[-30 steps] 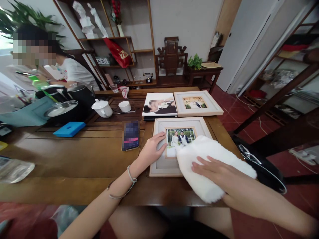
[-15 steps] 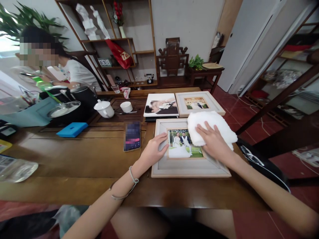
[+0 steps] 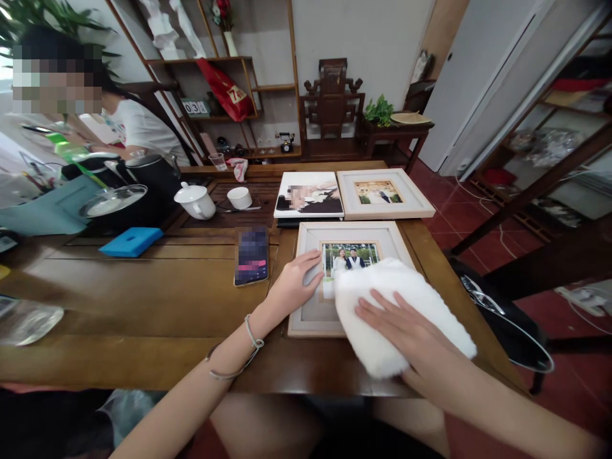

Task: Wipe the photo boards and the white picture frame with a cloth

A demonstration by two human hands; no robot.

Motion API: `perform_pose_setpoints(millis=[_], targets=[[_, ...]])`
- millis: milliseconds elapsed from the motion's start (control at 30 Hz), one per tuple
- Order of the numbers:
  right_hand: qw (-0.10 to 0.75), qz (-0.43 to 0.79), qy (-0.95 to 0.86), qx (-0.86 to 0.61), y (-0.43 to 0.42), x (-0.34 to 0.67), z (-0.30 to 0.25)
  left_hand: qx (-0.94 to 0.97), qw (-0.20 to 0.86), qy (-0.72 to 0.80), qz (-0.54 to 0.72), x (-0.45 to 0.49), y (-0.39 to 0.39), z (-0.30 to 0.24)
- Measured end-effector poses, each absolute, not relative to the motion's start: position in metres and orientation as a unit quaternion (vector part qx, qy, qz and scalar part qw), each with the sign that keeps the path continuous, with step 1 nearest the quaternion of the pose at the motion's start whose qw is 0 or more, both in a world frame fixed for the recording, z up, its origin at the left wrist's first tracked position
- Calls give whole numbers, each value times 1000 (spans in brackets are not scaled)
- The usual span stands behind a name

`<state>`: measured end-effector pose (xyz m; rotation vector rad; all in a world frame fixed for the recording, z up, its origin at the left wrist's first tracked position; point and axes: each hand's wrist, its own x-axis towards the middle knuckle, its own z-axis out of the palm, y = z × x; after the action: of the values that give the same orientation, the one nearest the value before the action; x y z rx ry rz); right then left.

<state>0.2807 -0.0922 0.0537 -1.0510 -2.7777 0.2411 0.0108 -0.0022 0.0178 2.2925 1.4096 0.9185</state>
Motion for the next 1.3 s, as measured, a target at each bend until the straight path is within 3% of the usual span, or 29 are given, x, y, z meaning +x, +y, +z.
perform_pose_setpoints(millis=[233,433,567,733,867,1100,1300], targets=[[140,-9,-888,-438,2,290,44,803,142,477,327,10,-1,13],[134,-20,-865,-482,67,271,49,808,139,472,325,10,0,12],[92,9,-901,-425,42,256,46,805,138,472,333,10,0,12],[2,131,-939,-319,-47,270,74,802,138,477,331,12,-2,15],[8,169,-933,-317,-83,305,93,800,141,484,325,12,-2,15],[94,34,-881,-462,2,305,57,796,146,480,339,11,0,11],[52,-53,-859,-506,37,253,54,802,139,472,339,11,0,12]])
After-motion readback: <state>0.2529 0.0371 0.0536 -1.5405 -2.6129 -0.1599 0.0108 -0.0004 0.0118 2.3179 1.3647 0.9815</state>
